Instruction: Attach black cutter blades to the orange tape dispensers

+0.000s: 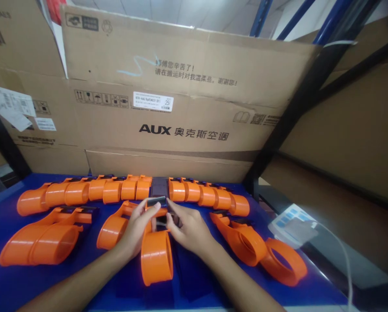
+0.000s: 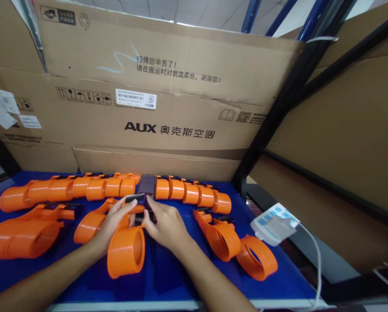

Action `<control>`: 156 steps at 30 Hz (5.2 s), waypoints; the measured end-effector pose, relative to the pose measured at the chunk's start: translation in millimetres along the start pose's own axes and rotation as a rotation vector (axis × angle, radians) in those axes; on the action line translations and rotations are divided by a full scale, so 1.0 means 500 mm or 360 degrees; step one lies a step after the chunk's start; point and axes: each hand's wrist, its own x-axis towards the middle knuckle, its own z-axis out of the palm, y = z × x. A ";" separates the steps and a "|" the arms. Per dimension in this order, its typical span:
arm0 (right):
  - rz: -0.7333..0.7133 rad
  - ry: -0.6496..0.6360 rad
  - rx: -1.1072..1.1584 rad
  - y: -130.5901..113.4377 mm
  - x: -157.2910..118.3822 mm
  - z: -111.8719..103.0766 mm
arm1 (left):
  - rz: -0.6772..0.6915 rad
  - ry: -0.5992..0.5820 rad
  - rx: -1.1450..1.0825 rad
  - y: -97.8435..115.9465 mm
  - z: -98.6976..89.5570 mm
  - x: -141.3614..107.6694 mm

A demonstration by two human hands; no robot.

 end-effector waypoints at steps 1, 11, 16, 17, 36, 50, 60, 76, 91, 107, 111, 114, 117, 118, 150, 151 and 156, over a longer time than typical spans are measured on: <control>-0.0016 0.0026 -0.0049 0.002 -0.001 0.004 | -0.0012 -0.0006 -0.0017 -0.003 0.000 0.002; -0.0159 0.0310 -0.0365 0.010 -0.008 0.043 | -0.0045 0.0010 0.0056 -0.011 0.000 -0.003; -0.0218 0.0288 -0.0411 0.012 -0.010 0.051 | -0.0007 -0.0036 0.0083 0.003 0.007 -0.008; -0.0219 0.0292 -0.0413 0.012 -0.011 0.052 | 0.0004 -0.0043 0.0097 0.004 0.008 -0.009; 0.0024 0.0260 0.0234 0.007 0.003 0.017 | 0.0087 -0.0130 0.0402 -0.006 -0.019 0.014; -0.0006 0.0287 0.0144 -0.008 -0.008 0.024 | -0.0056 -0.0117 0.0372 0.004 -0.012 0.010; -0.0155 0.0282 0.0019 -0.005 -0.005 0.018 | 0.0014 -0.0165 0.0422 0.012 -0.009 0.004; -0.0187 0.0135 0.0026 -0.006 0.002 0.005 | -0.0097 -0.0039 0.0230 0.004 -0.011 0.005; 0.0003 0.0192 0.0140 -0.007 0.011 -0.012 | -0.0200 -0.0089 0.0068 0.008 -0.014 0.013; 0.0196 -0.0031 -0.0371 0.061 0.017 -0.009 | -0.0162 -0.0024 0.0021 0.009 -0.012 0.008; 0.0216 -0.0145 -0.0469 0.063 0.012 -0.003 | -0.0144 -0.0019 0.0040 0.011 -0.006 0.002; 0.0224 -0.0237 -0.0500 0.058 0.012 -0.003 | -0.0134 -0.0016 0.0049 0.013 -0.003 -0.002; 0.0275 -0.0283 -0.0493 0.053 0.016 -0.011 | -0.0131 -0.0011 0.0061 0.011 -0.004 -0.002; 0.0305 -0.0301 -0.0486 0.051 0.018 -0.015 | -0.0136 -0.0014 0.0065 0.010 -0.005 0.000; 0.0025 0.0163 0.0029 0.017 0.022 -0.032 | -0.0125 0.0046 0.0157 -0.004 -0.010 0.011; 0.0059 0.0204 0.0003 0.019 0.023 -0.035 | -0.0113 0.0069 0.0163 -0.004 -0.012 0.013; 0.0190 0.0139 -0.0251 0.032 0.025 -0.038 | -0.0099 0.0069 0.0199 -0.006 -0.020 0.021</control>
